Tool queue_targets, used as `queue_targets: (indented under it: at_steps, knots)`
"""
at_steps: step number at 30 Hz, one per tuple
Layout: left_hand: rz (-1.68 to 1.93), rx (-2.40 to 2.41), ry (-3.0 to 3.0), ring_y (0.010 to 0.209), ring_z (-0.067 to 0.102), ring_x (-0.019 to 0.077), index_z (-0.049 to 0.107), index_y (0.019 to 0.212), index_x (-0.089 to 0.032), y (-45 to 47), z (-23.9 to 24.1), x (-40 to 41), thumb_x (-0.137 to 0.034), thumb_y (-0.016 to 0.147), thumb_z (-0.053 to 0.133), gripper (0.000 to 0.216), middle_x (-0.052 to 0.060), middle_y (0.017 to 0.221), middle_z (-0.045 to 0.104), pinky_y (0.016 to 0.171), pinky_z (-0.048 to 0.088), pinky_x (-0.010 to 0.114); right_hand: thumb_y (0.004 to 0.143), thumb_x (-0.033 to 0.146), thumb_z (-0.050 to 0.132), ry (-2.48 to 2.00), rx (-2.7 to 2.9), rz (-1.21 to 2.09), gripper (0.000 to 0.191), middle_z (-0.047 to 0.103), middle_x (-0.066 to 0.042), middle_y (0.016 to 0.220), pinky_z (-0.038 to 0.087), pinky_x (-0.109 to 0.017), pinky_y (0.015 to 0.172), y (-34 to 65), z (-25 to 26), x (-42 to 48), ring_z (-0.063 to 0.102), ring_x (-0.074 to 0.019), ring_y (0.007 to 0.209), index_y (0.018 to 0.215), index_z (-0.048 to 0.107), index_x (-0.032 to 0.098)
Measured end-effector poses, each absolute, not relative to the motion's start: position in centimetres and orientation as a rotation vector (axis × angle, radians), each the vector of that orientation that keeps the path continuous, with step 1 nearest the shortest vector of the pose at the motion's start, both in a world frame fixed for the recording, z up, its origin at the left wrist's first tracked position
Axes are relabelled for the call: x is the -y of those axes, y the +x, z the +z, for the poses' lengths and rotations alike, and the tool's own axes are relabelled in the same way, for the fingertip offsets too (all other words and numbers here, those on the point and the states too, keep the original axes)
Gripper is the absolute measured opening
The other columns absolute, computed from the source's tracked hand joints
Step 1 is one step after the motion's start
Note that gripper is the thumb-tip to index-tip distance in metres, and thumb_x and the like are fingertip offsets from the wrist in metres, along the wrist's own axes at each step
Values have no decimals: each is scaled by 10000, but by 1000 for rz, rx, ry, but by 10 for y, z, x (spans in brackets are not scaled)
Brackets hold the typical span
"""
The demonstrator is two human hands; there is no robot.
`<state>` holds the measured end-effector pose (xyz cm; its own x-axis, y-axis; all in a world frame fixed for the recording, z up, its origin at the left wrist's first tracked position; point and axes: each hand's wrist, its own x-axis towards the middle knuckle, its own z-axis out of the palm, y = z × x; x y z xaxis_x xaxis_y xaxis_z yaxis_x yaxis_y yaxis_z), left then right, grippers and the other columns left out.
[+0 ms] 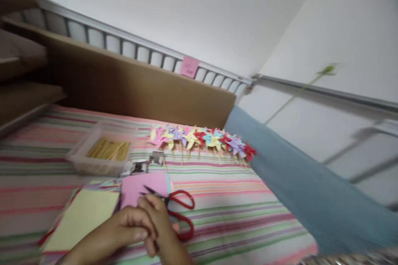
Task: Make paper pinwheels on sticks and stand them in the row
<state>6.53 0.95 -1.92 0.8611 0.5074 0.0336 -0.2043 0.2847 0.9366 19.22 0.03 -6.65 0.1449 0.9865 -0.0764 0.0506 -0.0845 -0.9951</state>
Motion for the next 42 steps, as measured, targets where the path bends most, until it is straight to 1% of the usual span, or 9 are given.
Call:
queue_targets:
  at_steps: [7, 13, 18, 23, 26, 29, 31, 35, 42]
  knots:
    - [462, -270, 1082, 666, 679, 225, 739, 774, -156, 71, -20, -7, -380, 753, 669, 235, 80, 679, 740, 760, 486, 357, 790, 484, 593, -1242, 1105, 1295, 284, 627, -10, 736, 451, -260, 743, 195, -46, 12, 582, -177, 758, 739, 630, 207]
    - [485, -311, 1085, 666, 682, 221, 738, 733, -155, 78, -16, -8, -365, 752, 672, 221, 68, 648, 734, 758, 494, 351, 762, 505, 611, -1323, 1127, 1235, 321, 580, 0, 659, 442, -259, 665, 202, -45, 7, 552, -169, 676, 683, 601, 194]
    - [591, -364, 1094, 759, 670, 223, 730, 829, -141, 68, -13, -14, -342, 713, 707, 232, 87, 773, 740, 790, 481, 354, 755, 490, 607, -1286, 1106, 1222, 321, 554, 8, 611, 418, -244, 575, 207, -47, -1, 519, -148, 602, 652, 583, 187]
    - [1004, -814, 1228, 754, 627, 190, 702, 757, -149, 37, -13, -31, -324, 743, 666, 178, 58, 751, 703, 758, 464, 300, 770, 427, 591, -1330, 1175, 1177, 279, 476, 41, 495, 342, -212, 467, 204, -46, 1, 425, -105, 477, 652, 587, 174]
    - [1179, -1182, 1252, 730, 628, 198, 674, 741, -163, 11, -23, -42, -376, 733, 654, 214, 42, 731, 693, 734, 464, 309, 794, 391, 571, -1267, 1278, 1260, 251, 506, 34, 530, 354, -206, 473, 198, -45, 7, 439, -95, 478, 770, 663, 159]
    - [1248, -1568, 1418, 829, 634, 236, 677, 850, -162, -18, -33, -48, -393, 713, 635, 271, 71, 861, 707, 764, 457, 326, 806, 361, 556, -1204, 1370, 1398, 265, 524, 32, 553, 365, -201, 470, 190, -44, 12, 453, -92, 479, 921, 694, 166]
    - [1107, -1736, 1599, 888, 619, 245, 666, 922, -161, -35, -37, -48, -353, 736, 594, 277, 88, 942, 693, 783, 444, 331, 798, 320, 562, -1215, 1410, 1445, 291, 512, 41, 549, 368, -201, 473, 184, -46, 15, 454, -92, 476, 1017, 684, 172]
    - [725, -1894, 1880, 887, 598, 251, 647, 912, -157, -50, -39, -43, -220, 686, 588, 242, 88, 902, 678, 799, 425, 335, 806, 249, 551, -1230, 1609, 1375, 382, 477, 56, 557, 367, -199, 505, 172, -52, 19, 441, -90, 497, 1177, 622, 187]
    - [501, -1994, 1913, 938, 589, 272, 621, 926, -140, -43, -41, -36, -221, 674, 597, 266, 116, 943, 668, 831, 417, 346, 861, 262, 534, -1368, 2097, 1006, 397, 672, -6, 736, 390, -214, 583, 157, -57, 28, 577, -139, 628, 1255, 563, 240]
